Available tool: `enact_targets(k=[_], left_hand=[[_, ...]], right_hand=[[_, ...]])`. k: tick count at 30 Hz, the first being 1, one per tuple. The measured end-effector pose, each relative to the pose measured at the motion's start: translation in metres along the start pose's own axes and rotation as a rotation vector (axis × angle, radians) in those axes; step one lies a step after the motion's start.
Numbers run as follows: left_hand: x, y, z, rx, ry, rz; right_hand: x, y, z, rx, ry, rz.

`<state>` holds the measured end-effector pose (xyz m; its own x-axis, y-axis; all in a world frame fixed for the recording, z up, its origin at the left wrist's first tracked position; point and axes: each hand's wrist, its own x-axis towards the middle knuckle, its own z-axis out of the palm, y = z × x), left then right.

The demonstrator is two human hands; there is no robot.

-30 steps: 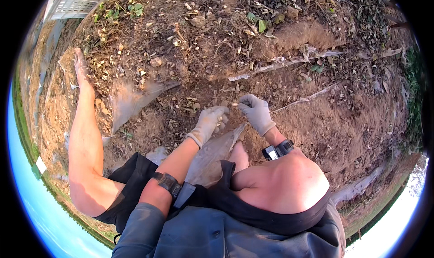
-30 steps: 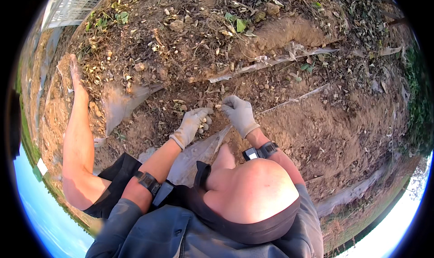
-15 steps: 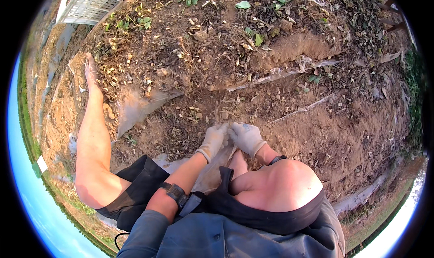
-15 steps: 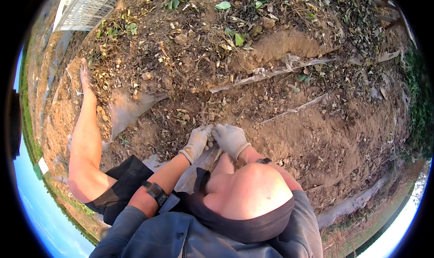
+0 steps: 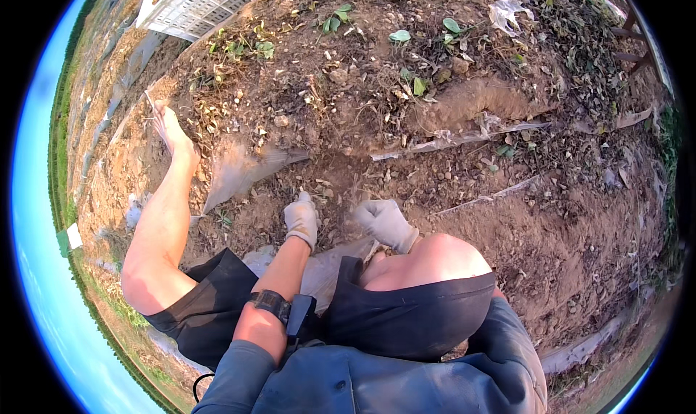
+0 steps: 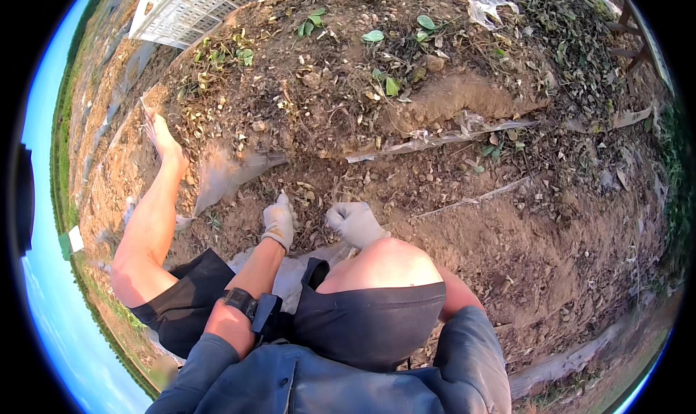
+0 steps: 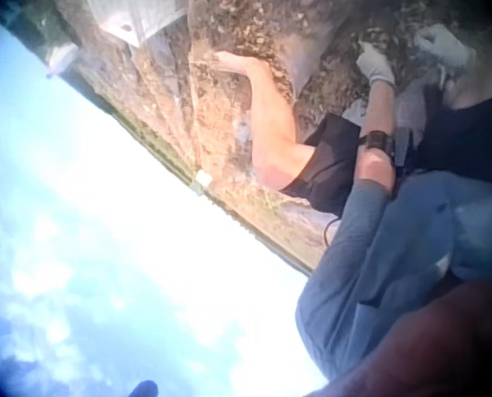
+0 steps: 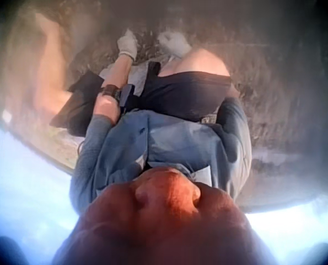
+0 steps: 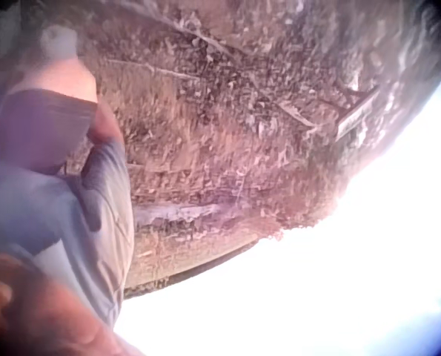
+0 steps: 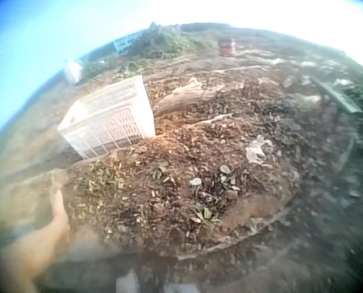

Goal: The person walks through a field of peanut plants, pulling them from the ground by hand. They shake the soil from the roots and place the harvested plants into a white plastic crate.

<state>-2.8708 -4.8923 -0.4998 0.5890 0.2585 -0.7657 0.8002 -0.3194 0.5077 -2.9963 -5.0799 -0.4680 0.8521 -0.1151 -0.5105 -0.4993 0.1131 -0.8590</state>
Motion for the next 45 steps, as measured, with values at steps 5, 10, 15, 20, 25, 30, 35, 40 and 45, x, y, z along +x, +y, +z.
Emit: enact_targets(k=[5, 10, 15, 20, 25, 30, 35, 40, 45], left_hand=[[0.041, 0.001, -0.065, 0.452, 0.099, 0.284], [-0.002, 0.008, -0.042, 0.319, -0.033, -0.011], [-0.007, -0.005, -0.037, 0.348, -0.171, 0.058], [-0.013, -0.001, -0.032, 0.371, -0.281, 0.006], [-0.014, 0.004, -0.03, 0.382, -0.522, 0.011], [-0.028, 0.017, 0.0, 0.163, -0.697, -0.006], [-0.049, 0.027, 0.032, 0.143, -0.822, -0.09], [-0.073, 0.035, 0.042, -0.214, -0.852, -0.193], [-0.076, 0.035, 0.042, -0.221, -0.86, -0.175]], right_hand=[[-0.001, 0.035, -0.05, -0.66, 0.0, -0.129], [0.004, 0.024, -0.044, -0.749, 0.142, -0.415], [0.055, -0.048, -0.083, -0.573, 0.633, -0.679], [0.114, -0.064, -0.137, -0.976, 0.727, -0.501], [0.109, -0.078, -0.139, -0.944, 0.743, -0.452], [0.043, -0.07, -0.103, -0.456, 0.662, -0.281], [0.013, -0.025, -0.043, 0.301, 0.327, -0.022], [0.02, -0.02, -0.002, 0.554, 0.171, 0.097], [0.023, -0.027, -0.001, 0.636, 0.187, 0.17]])
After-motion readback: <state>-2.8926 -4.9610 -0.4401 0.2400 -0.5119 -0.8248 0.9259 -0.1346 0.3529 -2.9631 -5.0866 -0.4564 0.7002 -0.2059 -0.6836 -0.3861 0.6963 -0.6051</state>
